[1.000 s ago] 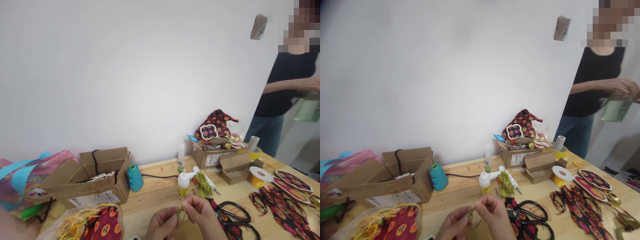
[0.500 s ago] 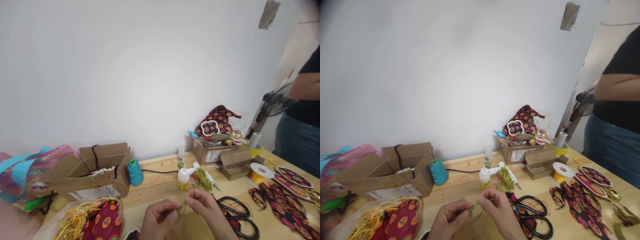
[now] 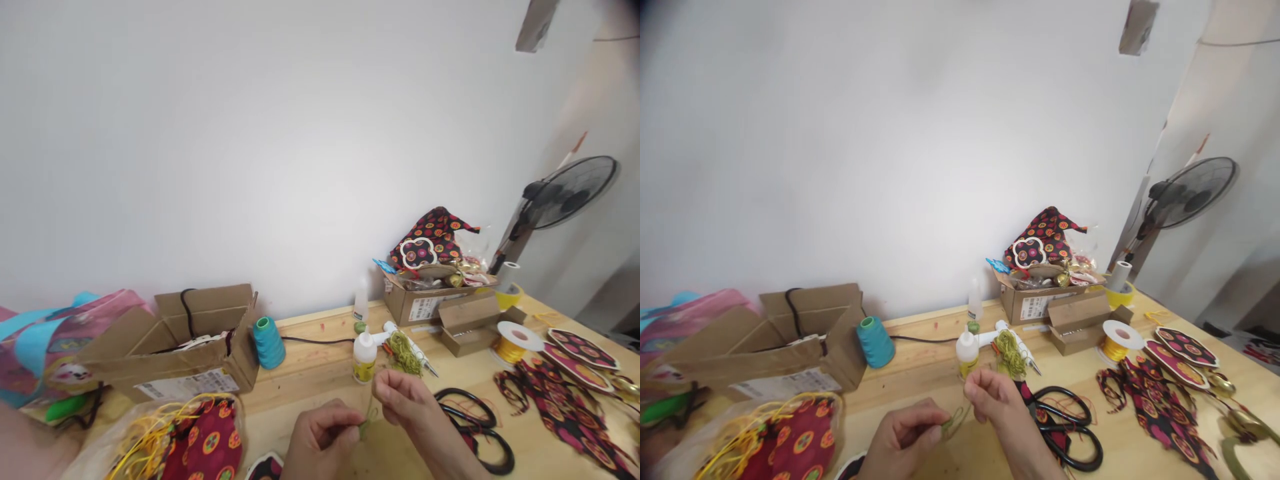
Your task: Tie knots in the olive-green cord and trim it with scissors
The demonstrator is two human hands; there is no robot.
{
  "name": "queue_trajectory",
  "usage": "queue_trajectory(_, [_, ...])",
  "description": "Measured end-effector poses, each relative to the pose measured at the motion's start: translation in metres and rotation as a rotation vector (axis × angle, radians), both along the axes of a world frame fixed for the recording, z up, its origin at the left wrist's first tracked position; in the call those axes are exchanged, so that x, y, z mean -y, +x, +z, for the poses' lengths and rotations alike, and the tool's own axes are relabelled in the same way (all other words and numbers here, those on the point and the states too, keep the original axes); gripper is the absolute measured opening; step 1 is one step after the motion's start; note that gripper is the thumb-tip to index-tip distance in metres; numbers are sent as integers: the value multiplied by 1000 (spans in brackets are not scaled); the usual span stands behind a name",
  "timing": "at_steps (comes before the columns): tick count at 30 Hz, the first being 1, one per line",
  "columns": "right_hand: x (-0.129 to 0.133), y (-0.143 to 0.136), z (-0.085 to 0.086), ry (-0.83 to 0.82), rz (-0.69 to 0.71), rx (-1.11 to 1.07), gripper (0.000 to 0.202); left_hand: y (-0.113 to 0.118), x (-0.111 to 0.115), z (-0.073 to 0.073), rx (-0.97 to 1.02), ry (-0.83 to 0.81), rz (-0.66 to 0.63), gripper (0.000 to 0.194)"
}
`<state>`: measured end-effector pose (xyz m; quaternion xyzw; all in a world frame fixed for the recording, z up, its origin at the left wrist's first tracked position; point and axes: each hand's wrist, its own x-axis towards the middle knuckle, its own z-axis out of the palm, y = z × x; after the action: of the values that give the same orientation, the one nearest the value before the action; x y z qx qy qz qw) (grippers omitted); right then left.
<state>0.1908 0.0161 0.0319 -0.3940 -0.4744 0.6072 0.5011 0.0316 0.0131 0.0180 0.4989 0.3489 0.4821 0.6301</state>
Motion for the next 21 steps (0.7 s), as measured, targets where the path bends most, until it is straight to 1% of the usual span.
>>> queue_trajectory(3, [0,1,0,35,4,101,36,1,0,1,8,15,11,15])
queue_trajectory(7, [2,0,0,104,37,255,34,-4,-3,-2,-87,89,-41,12])
queue_trajectory(10, [3,1,-1,117,41,266,29,-7,-4,-4,-136,123,-83,11])
queue_trajectory(13, [4,0,1,87,35,143,26,-7,-4,-3,-143,129,-93,12])
queue_trajectory(17, [5,-6,3,-14,-6,-90,19,-4,-4,-1,-143,115,-107,13])
queue_trajectory(19, [4,-10,0,-63,-12,-231,16,-4,-4,-1,-120,108,-87,13])
queue_trajectory(21, [3,-13,-3,-97,1,-337,18,-4,-3,-2,-88,98,-53,12])
